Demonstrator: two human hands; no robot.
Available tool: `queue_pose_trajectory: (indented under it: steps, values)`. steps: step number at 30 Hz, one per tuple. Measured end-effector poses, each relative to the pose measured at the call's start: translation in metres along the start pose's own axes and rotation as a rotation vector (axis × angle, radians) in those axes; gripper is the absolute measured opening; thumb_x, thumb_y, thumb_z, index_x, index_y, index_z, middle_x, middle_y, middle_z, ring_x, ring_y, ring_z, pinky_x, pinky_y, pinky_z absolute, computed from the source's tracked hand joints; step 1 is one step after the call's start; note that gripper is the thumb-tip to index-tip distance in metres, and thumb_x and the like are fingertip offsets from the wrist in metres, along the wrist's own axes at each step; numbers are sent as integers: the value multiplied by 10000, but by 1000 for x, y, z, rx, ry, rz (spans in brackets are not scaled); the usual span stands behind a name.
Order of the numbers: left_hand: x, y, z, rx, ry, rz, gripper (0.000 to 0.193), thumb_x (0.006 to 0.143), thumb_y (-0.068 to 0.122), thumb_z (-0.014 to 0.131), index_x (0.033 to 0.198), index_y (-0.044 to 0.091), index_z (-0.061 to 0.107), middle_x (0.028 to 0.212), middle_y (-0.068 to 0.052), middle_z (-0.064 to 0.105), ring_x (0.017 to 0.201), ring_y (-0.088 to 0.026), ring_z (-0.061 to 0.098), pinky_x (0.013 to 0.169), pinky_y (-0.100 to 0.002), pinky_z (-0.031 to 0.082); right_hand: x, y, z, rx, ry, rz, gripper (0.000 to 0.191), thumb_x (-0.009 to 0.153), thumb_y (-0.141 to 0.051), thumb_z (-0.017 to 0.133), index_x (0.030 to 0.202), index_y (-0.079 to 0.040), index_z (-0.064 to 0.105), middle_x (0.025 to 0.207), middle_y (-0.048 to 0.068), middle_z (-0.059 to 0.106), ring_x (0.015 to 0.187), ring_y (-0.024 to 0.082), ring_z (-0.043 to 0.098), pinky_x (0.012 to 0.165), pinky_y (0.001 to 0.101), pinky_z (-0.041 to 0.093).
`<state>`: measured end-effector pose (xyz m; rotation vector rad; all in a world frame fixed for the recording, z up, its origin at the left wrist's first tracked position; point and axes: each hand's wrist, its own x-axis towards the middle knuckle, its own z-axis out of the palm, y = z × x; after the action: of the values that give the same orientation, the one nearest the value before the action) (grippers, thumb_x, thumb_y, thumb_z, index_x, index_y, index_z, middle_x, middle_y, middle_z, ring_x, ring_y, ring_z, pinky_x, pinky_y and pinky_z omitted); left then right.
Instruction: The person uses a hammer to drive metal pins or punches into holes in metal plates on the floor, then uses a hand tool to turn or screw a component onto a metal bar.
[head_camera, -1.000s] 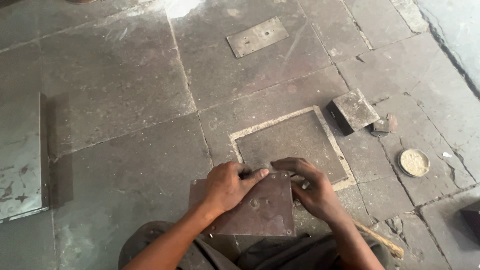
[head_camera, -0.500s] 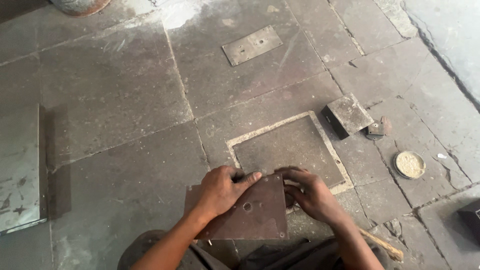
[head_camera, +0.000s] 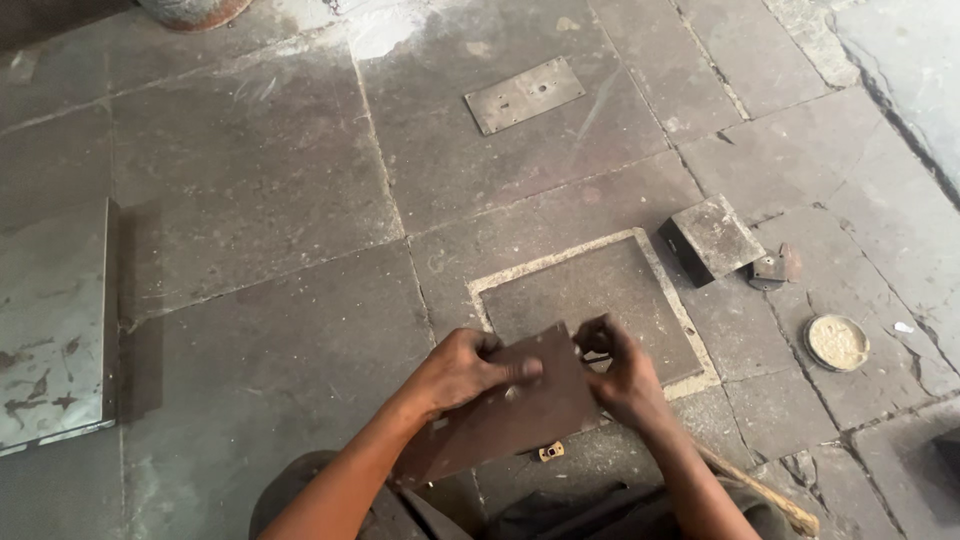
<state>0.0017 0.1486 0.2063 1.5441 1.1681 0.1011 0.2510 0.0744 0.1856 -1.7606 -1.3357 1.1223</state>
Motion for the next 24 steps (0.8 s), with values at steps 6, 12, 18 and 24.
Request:
queue_pose_trajectory:
  steps: [6,12,18,24]
  values:
    - [1,-1,10,-146,-165,21,804,578,625,850,1036,-33,787,861,-162,802,760,-294,793,762,-459,645,-4,-1,-12,-27,-173,-114,355,903,-103,677,1257,-107,675,1256,45,705,1113,268,734,848,372,653]
    - [-8,12,14,-141,-387,37,840,600,551,862,1217,-8,745,1052,-142,817,974,-283,789,889,-428,620,-4,13,-9,-78,62,-395,389,806,-8,780,1177,-24,663,1034,62,747,958,248,757,840,337,592]
    - [-10,27,14,-360,-337,-26,766,682,435,878,1288,14,673,1050,-165,802,976,-271,787,873,-420,650,-4,21,-15,22,-10,-448,466,761,18,809,1214,-24,706,1132,102,722,1026,258,707,872,349,576]
    - [-19,37,22,-383,-337,94,715,699,307,898,1318,38,662,1112,-101,788,1010,-187,751,909,-359,609,-2,18,-12,-33,3,-509,387,770,3,778,1146,-3,685,1157,158,704,1131,320,642,889,387,546]
